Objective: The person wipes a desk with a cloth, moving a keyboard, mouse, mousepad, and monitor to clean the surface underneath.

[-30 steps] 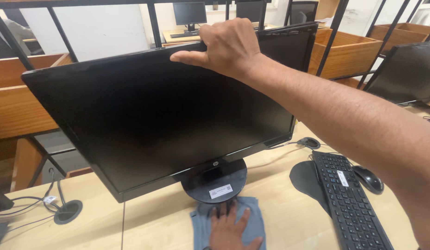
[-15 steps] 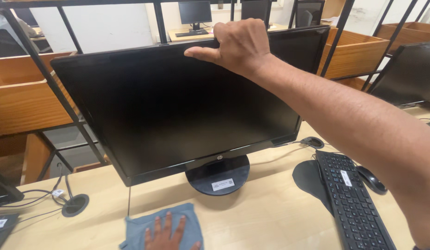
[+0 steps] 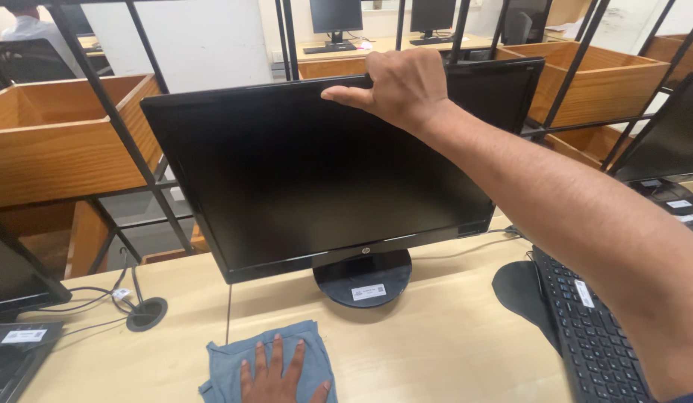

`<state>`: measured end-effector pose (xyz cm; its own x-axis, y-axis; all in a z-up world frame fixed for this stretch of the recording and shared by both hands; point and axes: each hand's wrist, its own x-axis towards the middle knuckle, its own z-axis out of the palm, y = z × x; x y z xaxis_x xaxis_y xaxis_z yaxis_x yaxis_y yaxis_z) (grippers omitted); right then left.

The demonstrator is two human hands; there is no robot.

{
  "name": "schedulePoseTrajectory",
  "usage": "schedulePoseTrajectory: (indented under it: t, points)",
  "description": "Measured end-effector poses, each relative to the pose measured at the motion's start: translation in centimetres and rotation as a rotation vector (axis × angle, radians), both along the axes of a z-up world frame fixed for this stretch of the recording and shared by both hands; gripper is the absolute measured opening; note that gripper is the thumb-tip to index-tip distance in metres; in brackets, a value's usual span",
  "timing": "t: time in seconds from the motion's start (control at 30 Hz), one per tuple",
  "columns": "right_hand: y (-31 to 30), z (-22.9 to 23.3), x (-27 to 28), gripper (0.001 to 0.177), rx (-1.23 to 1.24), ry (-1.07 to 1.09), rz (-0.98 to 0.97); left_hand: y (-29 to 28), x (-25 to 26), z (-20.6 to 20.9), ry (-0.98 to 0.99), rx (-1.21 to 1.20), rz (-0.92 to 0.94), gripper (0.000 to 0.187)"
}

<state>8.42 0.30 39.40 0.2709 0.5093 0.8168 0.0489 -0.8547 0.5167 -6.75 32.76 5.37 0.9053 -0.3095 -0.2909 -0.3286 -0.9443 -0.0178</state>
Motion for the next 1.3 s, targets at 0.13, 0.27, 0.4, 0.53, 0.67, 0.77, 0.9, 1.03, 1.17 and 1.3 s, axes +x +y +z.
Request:
schedulePoseTrajectory:
  t: [0.13, 0.27, 0.4, 0.53, 0.67, 0.77, 0.9, 1.03, 1.17, 1.3]
  points:
    - [0.1, -0.6, 0.7, 0.086, -0.005, -0.051, -0.004, -0.2, 0.5, 0.3, 0.065, 0.016, -0.009, 0.093]
    - [0.0, -1.3, 1.2, 0.085, 0.001, -0.044, 0.004, -0.1, 0.3, 0.2, 0.06, 0.006, 0.0, 0.093]
    - [0.0, -2.0, 1.6, 0.085, 0.002, -0.072, 0.014, -0.2, 0.5, 0.1, 0.069, 0.014, -0.009, 0.093]
    - [-0.3, -2.3, 2.0, 0.085, 0.04, -0.031, 0.011, -0.1, 0.9, 0.1, 0.101, 0.008, -0.024, 0.092]
    - [-0.5, -2.4, 2.8, 0.086, 0.045, -0.036, -0.001, 0.0, 0.9, 0.0, 0.108, 0.016, -0.031, 0.093]
    - [-1.0, -2.7, 3.3, 0.087, 0.039, -0.04, 0.026, -0.1, 1.3, 0.1, 0.136, 0.023, -0.035, 0.093]
    - [-1.2, -3.4, 4.3, 0.086, 0.01, -0.071, 0.04, -0.2, 0.9, -0.1, 0.108, -0.001, -0.022, 0.092]
    - [-1.5, -4.1, 5.0, 0.085, 0.016, -0.021, 0.029, 0.0, 0.8, -0.2, 0.098, -0.006, -0.012, 0.092]
    - [-1.7, -4.5, 5.8, 0.085, 0.001, -0.057, 0.024, 0.0, 1.1, -0.5, 0.106, -0.006, -0.029, 0.092]
    - [-1.9, -4.9, 6.5, 0.084, -0.003, -0.046, 0.004, 0.1, 1.3, -0.5, 0.117, 0.002, -0.031, 0.094]
